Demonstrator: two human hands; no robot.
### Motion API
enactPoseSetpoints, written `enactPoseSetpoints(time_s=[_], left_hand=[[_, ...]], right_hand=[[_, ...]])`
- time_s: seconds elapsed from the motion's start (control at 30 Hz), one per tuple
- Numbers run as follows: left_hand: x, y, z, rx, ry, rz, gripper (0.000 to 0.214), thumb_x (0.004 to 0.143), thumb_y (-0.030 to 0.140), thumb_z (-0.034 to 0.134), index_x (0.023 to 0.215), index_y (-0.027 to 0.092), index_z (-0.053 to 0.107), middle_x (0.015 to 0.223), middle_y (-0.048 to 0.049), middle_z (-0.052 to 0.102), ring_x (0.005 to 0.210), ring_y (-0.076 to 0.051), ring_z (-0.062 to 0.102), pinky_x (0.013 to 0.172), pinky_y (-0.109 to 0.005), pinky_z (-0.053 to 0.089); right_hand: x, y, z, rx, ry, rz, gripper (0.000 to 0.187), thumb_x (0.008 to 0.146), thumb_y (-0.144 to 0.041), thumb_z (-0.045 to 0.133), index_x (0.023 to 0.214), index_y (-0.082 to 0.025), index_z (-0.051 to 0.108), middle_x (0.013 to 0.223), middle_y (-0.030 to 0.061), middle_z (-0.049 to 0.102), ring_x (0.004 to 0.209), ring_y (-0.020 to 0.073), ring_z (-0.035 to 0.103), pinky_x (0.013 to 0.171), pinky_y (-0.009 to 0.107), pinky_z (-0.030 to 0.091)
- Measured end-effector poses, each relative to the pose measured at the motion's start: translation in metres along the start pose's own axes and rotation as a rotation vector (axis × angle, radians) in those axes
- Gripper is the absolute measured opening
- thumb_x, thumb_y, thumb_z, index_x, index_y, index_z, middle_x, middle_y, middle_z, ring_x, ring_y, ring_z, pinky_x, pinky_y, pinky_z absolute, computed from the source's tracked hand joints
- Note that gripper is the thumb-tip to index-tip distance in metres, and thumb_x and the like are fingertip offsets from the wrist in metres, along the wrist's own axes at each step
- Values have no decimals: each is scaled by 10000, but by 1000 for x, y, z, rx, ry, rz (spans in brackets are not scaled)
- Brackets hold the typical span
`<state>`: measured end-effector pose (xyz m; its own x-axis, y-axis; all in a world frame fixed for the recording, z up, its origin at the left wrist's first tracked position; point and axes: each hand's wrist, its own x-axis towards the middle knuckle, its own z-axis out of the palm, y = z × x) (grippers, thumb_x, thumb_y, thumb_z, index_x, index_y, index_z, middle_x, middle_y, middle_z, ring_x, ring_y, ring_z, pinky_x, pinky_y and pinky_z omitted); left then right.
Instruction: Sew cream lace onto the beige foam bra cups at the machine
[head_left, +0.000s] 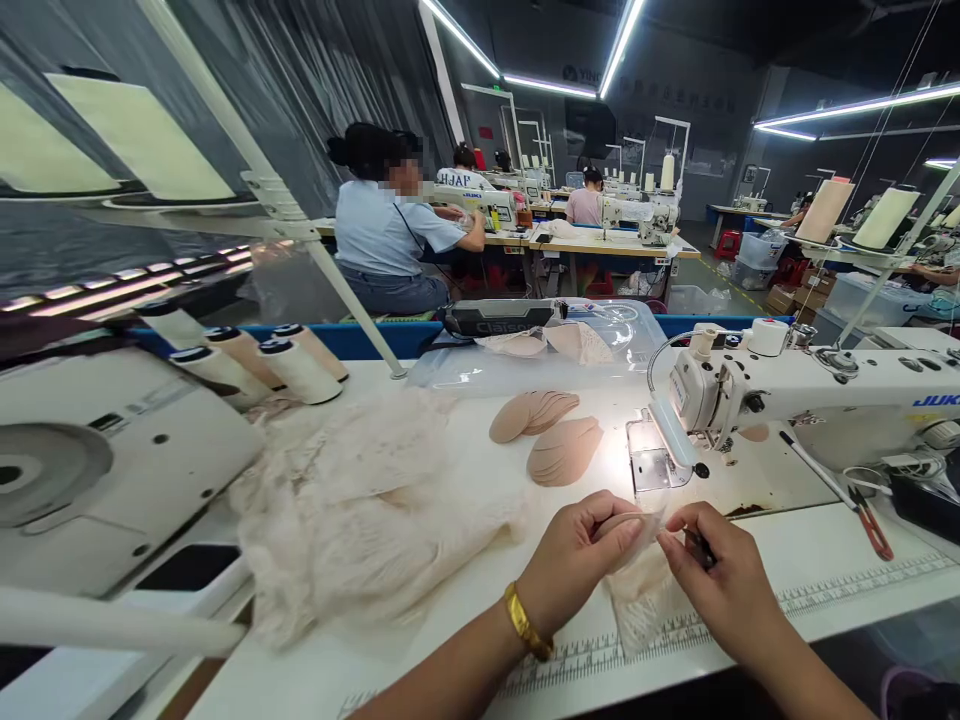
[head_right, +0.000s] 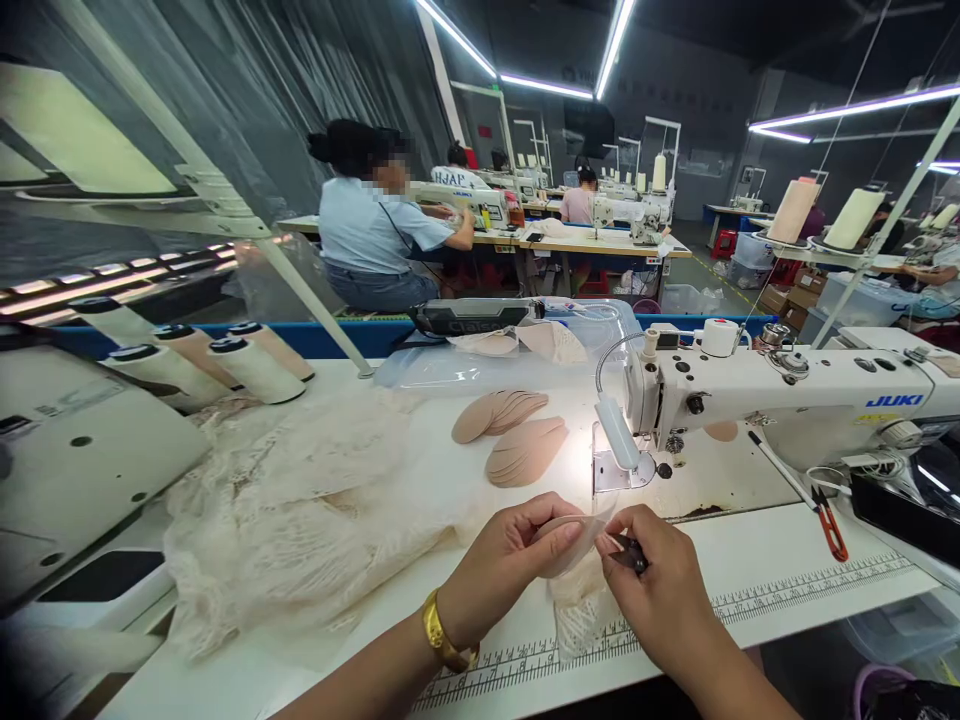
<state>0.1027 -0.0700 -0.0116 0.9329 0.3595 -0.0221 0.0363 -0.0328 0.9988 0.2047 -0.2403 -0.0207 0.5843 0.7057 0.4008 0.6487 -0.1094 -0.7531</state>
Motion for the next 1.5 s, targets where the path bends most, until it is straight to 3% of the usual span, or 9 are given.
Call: enactPoseSetpoints(time_s=[0.23, 0.4, 0.67, 0.8, 0.9, 1.0, 1.17, 1.33, 1.5], left_hand=[[-1, -2, 0, -81, -8, -61, 389, 780, 524, 751, 855, 142, 738, 720, -7, 620, 657, -127, 495, 591, -219, 373], [0, -4, -2, -37, -21, -38, 384, 804, 511, 730, 877, 134, 738, 744, -20, 628, 683, -138, 502, 618, -234, 394], [-2, 0, -4, 0, -64, 50, 437, 900, 580, 604, 820, 165, 714, 780, -29, 615, 743, -169, 537, 697, -279, 440], [4, -7, -4, 23, 80, 123, 441, 793, 510, 770, 1119, 222, 691, 1236, -86, 632, 1160, -263, 553, 966, -353, 440], [7, -14, 0, -146, -40, 25, 693, 681, 457, 883, 1267, 225, 597, 1152, -86, 687, 1074, -258, 621, 937, -373, 472], [6, -13, 5, -327, -164, -96, 512, 701, 478, 877, 1053, 174, 663, 889, -41, 719, 816, -202, 663, 787, -328, 517], [-1, -1, 7, -371, -263, -165, 439, 733, 539, 833, 875, 139, 718, 788, -47, 716, 754, -208, 669, 710, -307, 526], [-1, -2, 5, -298, -135, -223, 503, 641, 574, 870, 735, 147, 622, 680, 16, 596, 603, -113, 526, 545, -210, 414], [2, -3, 7, -221, -164, -195, 532, 665, 628, 822, 708, 161, 569, 654, 27, 547, 595, -115, 497, 518, -206, 375]], right_hand=[[7, 6, 9, 47, 25, 68, 114, 951, -315, 570, 905, -228, 628, 628, -65, 523, 552, 117, 475, 523, 223, 364], [8, 7, 14, 103, 23, 97, 143, 935, -285, 547, 808, -226, 516, 664, -62, 485, 585, 115, 444, 546, 222, 356], [6, 19, 17, 621, 40, 222, 278, 1019, -459, 501, 863, -230, 481, 761, -40, 425, 650, 126, 394, 592, 242, 377], [1, 16, 18, 903, -40, 272, 226, 1010, -454, 564, 957, -235, 565, 880, -3, 494, 709, 126, 420, 609, 237, 370], [-2, 13, 19, 1018, -83, 321, 226, 982, -464, 619, 947, -242, 593, 841, -7, 494, 708, 128, 410, 598, 228, 355], [-4, 10, 20, 988, -49, 365, 235, 974, -470, 635, 952, -240, 597, 836, -7, 502, 733, 130, 431, 645, 232, 385], [-9, 10, 18, 997, -97, 381, 280, 997, -489, 584, 898, -234, 523, 795, -33, 455, 603, 97, 342, 544, 227, 316], [-14, 21, -1, 595, -217, 292, 314, 1055, -513, 460, 911, -235, 470, 833, -28, 438, 689, 123, 384, 657, 265, 392], [-16, 18, -9, 477, -258, 251, 304, 1075, -506, 395, 927, -243, 433, 850, -25, 430, 717, 137, 400, 674, 277, 410]])
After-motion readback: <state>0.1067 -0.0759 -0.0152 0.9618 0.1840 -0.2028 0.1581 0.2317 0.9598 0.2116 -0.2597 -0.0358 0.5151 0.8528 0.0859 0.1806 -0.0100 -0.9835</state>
